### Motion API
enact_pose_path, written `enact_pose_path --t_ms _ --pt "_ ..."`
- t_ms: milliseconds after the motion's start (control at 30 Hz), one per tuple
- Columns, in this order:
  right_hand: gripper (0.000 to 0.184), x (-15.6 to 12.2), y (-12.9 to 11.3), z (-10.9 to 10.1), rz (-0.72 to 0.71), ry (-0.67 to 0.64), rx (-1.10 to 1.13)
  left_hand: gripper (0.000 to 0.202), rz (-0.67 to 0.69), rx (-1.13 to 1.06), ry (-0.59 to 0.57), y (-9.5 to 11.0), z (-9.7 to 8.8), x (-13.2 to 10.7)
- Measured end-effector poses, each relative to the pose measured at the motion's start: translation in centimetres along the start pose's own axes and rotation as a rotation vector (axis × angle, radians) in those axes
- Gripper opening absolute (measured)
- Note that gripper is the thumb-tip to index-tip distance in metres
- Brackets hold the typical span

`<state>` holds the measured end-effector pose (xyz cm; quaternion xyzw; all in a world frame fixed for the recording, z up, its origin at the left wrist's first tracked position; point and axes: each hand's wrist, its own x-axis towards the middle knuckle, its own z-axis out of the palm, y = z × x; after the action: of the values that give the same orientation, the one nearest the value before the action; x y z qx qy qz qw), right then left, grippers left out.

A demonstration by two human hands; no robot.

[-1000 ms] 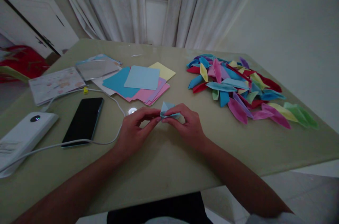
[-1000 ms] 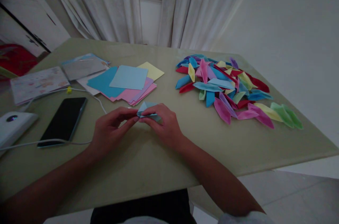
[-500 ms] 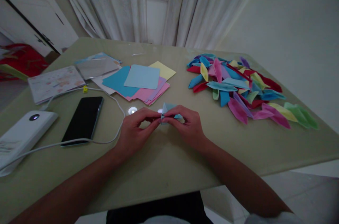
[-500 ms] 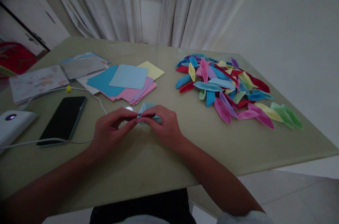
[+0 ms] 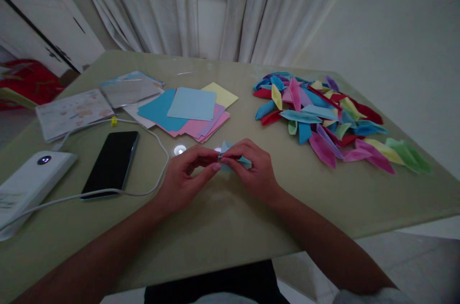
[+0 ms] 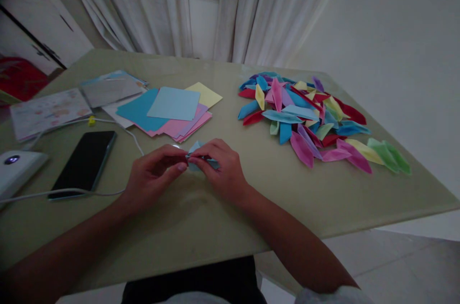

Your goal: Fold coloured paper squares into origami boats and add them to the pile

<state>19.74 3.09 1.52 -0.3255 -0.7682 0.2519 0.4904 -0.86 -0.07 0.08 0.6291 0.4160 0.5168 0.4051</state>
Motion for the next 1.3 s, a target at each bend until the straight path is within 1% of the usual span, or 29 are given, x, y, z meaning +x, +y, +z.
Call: enact_pose_path --t_ms 100,167,233,300,367,400,433,533,600,667,733,833,1033,1133,1233,1300 --pt "0.006 -0.2 -0.1 0.0 -0.031 -0.028 -0.027 0.022 -0.024 -0.015 -0.007 -0.3 0.1 0.0" --pt "0.012 -0.2 -0.1 -0.1 -0.061 -0.038 -0.052 0.019 -0.048 -0.010 0.042 -0.4 0.1 0.2" --pt "0.012 0.0 -0.1 -0.5 -0.075 0.012 -0.077 0.019 -0.063 -0.033 0.125 -0.3 0.0 0.4" --pt "0.009 0.4 0.0 -1.1 -0.061 0.120 -0.097 0.024 -0.086 -0.091 0.211 -0.2 -0.2 0.7" --pt "0.011 1.0 0.4 -2.0 -0.018 0.204 -0.113 0.031 -0.132 -0.150 0.268 -0.2 -0.5 1.1" --pt "0.015 1.3 0.8 -2.5 0.011 0.204 -0.116 0.034 -0.154 -0.176 0.285 -0.3 -0.7 1.2" --pt "0.020 1.5 1.2 -3.0 0.038 0.177 -0.114 0.035 -0.174 -0.197 0.292 -0.5 -0.8 1.3" --pt "0.030 1.9 2.4 -3.8 0.125 0.052 0.009 0.032 -0.192 -0.243 0.288 -1.4 -1.2 1.4" --pt "0.028 1.9 3.1 -3.9 0.198 0.005 0.145 0.028 -0.196 -0.255 0.273 -1.8 -1.3 1.3" --pt "0.023 1.8 3.4 -3.8 0.273 -0.006 0.228 0.026 -0.206 -0.271 0.264 -1.8 -1.3 1.3" --pt "0.019 1.7 3.3 -3.7 0.312 0.002 0.236 0.029 -0.231 -0.268 0.250 -1.5 -1.3 1.3" --pt "0.015 1.7 3.0 -3.7 0.309 0.032 0.191 0.038 -0.283 -0.218 0.249 -0.7 -1.0 1.5" --pt "0.011 1.7 2.8 -3.6 0.314 0.041 0.161 0.058 -0.445 -0.271 0.360 -0.3 -1.0 1.9" --pt "0.012 1.8 2.9 -3.7 0.336 0.029 0.189 0.057 -0.481 -0.271 0.338 -0.5 -1.2 1.9" --pt "0.014 1.9 2.9 -3.9 0.358 0.017 0.200 0.050 -0.466 -0.268 0.292 -0.7 -1.4 1.9" --pt "0.015 1.9 3.0 -4.1 0.372 0.006 0.200 0.047 -0.451 -0.263 0.282 -0.8 -1.4 1.9"
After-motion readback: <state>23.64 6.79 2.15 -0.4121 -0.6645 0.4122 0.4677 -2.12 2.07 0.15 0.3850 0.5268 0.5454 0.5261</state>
